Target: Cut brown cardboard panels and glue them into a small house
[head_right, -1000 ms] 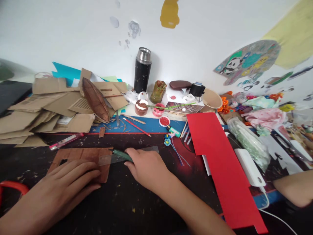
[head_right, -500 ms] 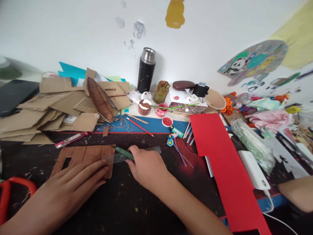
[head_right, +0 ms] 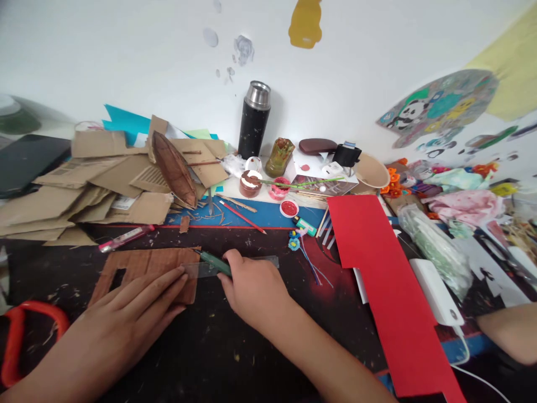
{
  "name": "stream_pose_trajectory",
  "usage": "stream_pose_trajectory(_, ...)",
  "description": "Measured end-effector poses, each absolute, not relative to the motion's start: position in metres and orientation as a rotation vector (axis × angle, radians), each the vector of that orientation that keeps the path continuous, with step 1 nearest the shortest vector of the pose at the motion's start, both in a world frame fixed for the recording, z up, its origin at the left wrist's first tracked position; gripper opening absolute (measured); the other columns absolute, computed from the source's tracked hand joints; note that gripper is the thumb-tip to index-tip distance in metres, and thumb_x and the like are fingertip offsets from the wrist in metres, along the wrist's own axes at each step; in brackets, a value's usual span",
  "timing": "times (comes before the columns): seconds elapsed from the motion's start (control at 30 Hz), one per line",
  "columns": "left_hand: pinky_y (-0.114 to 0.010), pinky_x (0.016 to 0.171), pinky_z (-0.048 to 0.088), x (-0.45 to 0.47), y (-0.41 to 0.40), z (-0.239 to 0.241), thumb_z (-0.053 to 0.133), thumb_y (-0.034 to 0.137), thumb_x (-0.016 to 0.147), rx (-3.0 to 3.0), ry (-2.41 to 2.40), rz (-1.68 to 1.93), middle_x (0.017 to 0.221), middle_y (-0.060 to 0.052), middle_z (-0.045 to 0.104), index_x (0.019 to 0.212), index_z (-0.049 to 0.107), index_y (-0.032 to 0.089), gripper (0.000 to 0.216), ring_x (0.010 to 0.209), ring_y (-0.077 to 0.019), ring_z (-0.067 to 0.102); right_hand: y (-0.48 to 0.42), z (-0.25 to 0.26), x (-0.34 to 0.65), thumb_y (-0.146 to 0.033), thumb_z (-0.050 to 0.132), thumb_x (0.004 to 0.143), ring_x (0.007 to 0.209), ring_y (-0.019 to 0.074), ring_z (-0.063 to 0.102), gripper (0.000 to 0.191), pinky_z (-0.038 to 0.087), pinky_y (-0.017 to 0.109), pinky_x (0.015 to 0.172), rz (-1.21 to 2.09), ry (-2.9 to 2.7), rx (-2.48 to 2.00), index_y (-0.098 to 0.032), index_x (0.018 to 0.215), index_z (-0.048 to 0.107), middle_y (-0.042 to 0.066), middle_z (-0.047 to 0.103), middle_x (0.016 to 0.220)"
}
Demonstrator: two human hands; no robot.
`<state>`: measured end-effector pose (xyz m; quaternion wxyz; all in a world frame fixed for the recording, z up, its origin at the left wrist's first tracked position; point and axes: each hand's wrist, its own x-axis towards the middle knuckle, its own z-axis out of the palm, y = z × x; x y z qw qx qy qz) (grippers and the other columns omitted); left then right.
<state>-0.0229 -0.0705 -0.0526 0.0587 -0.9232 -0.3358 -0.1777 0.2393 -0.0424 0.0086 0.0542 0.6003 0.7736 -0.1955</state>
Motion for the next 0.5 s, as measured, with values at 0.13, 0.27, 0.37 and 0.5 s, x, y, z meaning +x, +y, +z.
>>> stream_pose_trajectory(0.13,-0.049,0.092,0.055,-0.0211,-0.0713,-0.0535,0.033,0.023,0.111,-2.803,-1.03,-0.552,0.142,-0.013,0.074,0.128,0.078,0.024,0.048,0.12,-0.0348,0.07,-0.0428,0.0081,0.2388,-0.036,0.06,0.107,0.083,0.0289,0.08,0.025,0.048,0.035,0.066,-0.588,2.353,1.822,-0.023,0.128,0.061,0.008,0.083,0.099)
stream_pose_trajectory(0.27,-0.047,0.088,0.054,-0.0185,-0.0696,-0.048,0.035,0.022,0.11,-2.772,-0.998,-0.559,0.141,-0.014,0.075,0.121,0.08,0.021,0.046,0.117,-0.0341,0.071,-0.0435,0.0045,0.2389,-0.035,0.061,0.106,0.085,0.0288,0.08,0.026,0.048,0.035,0.067,-0.596,2.364,1.854,-0.023,0.128,0.061,0.007,0.083,0.102)
stream_pose_trajectory(0.37,-0.047,0.089,0.053,-0.0177,-0.0688,-0.0448,0.034,0.016,0.108,-2.768,-0.94,-0.548,0.139,-0.016,0.075,0.117,0.08,0.02,0.047,0.118,-0.035,0.071,-0.0439,0.0023,0.2397,-0.035,0.061,0.105,0.083,0.0288,0.079,0.026,0.048,0.035,0.067,-0.594,2.373,1.853,-0.023,0.128,0.062,0.008,0.083,0.101)
stream_pose_trajectory(0.5,-0.05,0.093,0.053,-0.0175,-0.0685,-0.0454,0.034,0.015,0.108,-2.756,-0.917,-0.503,0.139,-0.016,0.075,0.119,0.08,0.018,0.047,0.12,-0.0361,0.07,-0.0439,0.0025,0.2407,-0.035,0.062,0.105,0.084,0.029,0.079,0.026,0.047,0.035,0.067,-0.611,2.394,1.851,-0.022,0.128,0.062,0.007,0.083,0.102)
